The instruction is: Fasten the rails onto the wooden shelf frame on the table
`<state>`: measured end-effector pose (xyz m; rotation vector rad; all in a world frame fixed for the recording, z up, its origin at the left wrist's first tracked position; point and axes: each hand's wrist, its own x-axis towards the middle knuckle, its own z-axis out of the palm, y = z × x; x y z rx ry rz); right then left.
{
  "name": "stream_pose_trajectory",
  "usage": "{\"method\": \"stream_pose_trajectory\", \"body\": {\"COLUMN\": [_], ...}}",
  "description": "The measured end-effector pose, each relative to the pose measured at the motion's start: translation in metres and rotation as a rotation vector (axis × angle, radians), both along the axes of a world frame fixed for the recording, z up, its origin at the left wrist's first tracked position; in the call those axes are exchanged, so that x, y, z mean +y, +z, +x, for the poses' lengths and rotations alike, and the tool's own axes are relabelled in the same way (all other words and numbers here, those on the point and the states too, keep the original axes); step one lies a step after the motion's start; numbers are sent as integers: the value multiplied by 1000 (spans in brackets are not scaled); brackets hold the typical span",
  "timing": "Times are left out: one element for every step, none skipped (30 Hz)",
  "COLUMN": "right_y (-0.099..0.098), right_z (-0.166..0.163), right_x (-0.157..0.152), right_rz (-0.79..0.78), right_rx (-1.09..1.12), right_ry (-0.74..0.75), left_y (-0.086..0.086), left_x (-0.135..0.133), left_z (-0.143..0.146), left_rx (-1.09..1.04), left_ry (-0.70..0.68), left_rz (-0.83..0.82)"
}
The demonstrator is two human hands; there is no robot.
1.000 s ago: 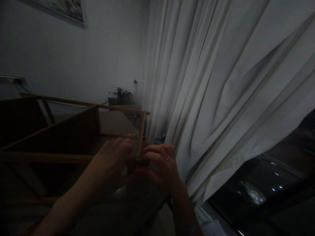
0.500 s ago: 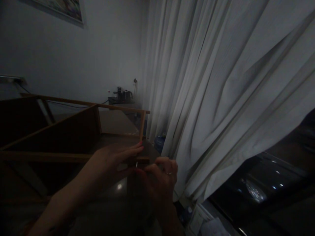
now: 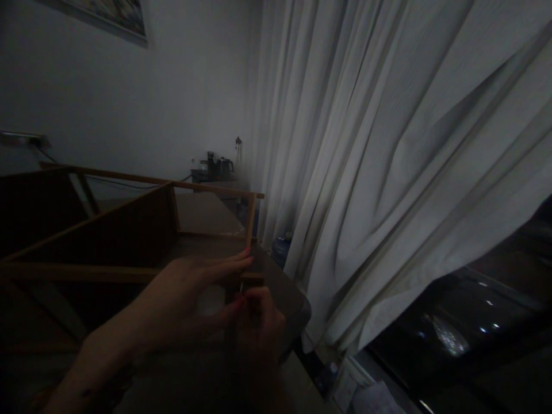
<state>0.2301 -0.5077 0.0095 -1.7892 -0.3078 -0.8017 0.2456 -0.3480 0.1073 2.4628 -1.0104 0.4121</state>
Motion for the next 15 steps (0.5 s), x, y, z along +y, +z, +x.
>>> {"method": "stream_pose_trajectory", "body": {"right_y": [-1, -2, -3, -5, -6, -7, -8, -9, -10, -10, -9, -8, -6, -3, 1], "right_z": [0, 1, 1, 2, 3, 3, 4, 5, 5, 6, 7, 7, 7, 6, 5], "right_x": [1, 3, 5, 8, 11, 15, 18, 20, 22, 23, 23, 23, 22, 20, 19], "right_rz": [1, 13, 41, 90, 158, 242, 328, 400, 452, 477, 480, 468, 447, 425, 404], "right_rx": [-33, -65, -92, -103, -99, -80, -52, -16, 24, 58, 81, 98, 108, 111, 115], "right_ry": [-1, 0, 8, 22, 45, 74, 110, 154, 193, 227, 252, 266, 272, 270, 266], "left_y": [1, 1, 1, 1, 1, 0, 0, -1, -1, -1, -1, 0, 1, 3, 4], "left_x": [0, -1, -1, -1, -1, -1, 0, 1, 2, 4, 6, 7, 9, 10, 10], "left_z": [0, 0, 0, 1, 1, 1, 1, 1, 1, 1, 1, 1, 1, 1, 0], "left_rx": [7, 10, 10, 10, 9, 7, 6, 5, 4, 5, 5, 6, 8, 9, 13], "left_ry": [1, 4, 6, 6, 4, 2, -4, -12, -23, -40, -58, -76, -94, -110, -121], "left_rz": [6, 9, 10, 9, 7, 4, 6, 11, 18, 27, 33, 34, 30, 23, 19]}}
